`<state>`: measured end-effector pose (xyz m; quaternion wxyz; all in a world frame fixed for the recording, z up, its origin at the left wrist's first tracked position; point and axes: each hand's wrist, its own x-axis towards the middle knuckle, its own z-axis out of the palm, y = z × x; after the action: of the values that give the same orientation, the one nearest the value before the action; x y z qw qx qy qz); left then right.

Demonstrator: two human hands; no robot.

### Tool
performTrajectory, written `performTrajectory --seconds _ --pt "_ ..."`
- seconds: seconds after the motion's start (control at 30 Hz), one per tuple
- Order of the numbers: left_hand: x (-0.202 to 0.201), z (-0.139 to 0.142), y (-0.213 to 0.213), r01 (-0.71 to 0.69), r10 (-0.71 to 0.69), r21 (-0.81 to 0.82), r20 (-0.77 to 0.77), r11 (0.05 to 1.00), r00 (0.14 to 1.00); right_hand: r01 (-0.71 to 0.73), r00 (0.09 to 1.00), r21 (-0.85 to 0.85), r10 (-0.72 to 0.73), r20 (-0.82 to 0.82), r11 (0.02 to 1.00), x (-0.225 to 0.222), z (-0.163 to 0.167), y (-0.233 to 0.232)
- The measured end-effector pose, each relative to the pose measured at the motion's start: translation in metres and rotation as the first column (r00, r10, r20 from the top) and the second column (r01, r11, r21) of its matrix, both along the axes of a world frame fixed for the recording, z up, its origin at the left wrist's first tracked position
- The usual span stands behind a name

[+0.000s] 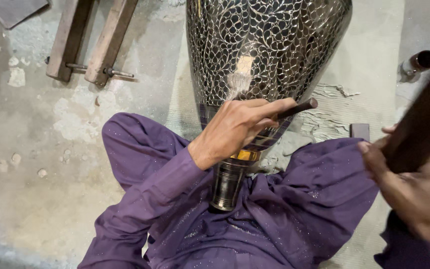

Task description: The person sits cross-legged on the floor holding a large engraved metal vase between their legs. They hold a small chisel against the vase surface with one hand and repeatedly strike it with a wooden mallet held in the other hand, cutting decorative patterns into the metal, occasionally repositioning the vase and chisel.

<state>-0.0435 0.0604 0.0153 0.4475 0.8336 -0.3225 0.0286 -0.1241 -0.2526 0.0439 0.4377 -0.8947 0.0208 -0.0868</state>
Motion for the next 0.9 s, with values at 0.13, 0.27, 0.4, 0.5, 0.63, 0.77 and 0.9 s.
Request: performTrajectory --seconds 0.13,0.27,0.4,0.5,0.63,0.77,0.9 --pt "0.002 -0.006 -0.005 -0.006 0.006 0.026 -0.005 1.0 1.0 -0.076 0.985 -0.346 0.123 0.118 0.935 -0.005 0.0 -0.01" --pt "0.001 -0.009 -0.006 -0.013 0.014 0.07 -0.01 0.997 1.0 -0.067 0.994 -0.346 0.093 0.059 0.936 -0.002 0.005 -0.014" --pt "0.001 -0.008 -0.005 0.0 0.002 0.058 -0.024 0.998 1.0 -0.122 0.992 -0.453 0.127 -0.019 0.883 0.001 0.011 -0.012" --pt "0.0 -0.005 -0.003 0.011 -0.011 0.018 0.004 1.0 1.0 -0.081 0.994 -0.351 0.102 0.042 0.933 0.0 0.011 -0.008" --pt "-0.003 -0.002 0.001 0.032 -0.033 0.038 0.027 0.999 0.999 -0.174 0.984 -0.475 0.172 -0.048 0.863 -0.002 0.01 -0.006" --pt "-0.002 -0.002 0.0 0.019 -0.021 0.065 0.026 0.998 0.999 -0.048 0.997 -0.431 0.072 0.04 0.901 -0.003 0.011 -0.003" --pt "0.007 -0.001 -0.001 0.056 -0.055 0.038 -0.014 0.998 0.998 -0.115 0.993 -0.469 0.109 -0.041 0.876 -0.003 0.009 -0.002"
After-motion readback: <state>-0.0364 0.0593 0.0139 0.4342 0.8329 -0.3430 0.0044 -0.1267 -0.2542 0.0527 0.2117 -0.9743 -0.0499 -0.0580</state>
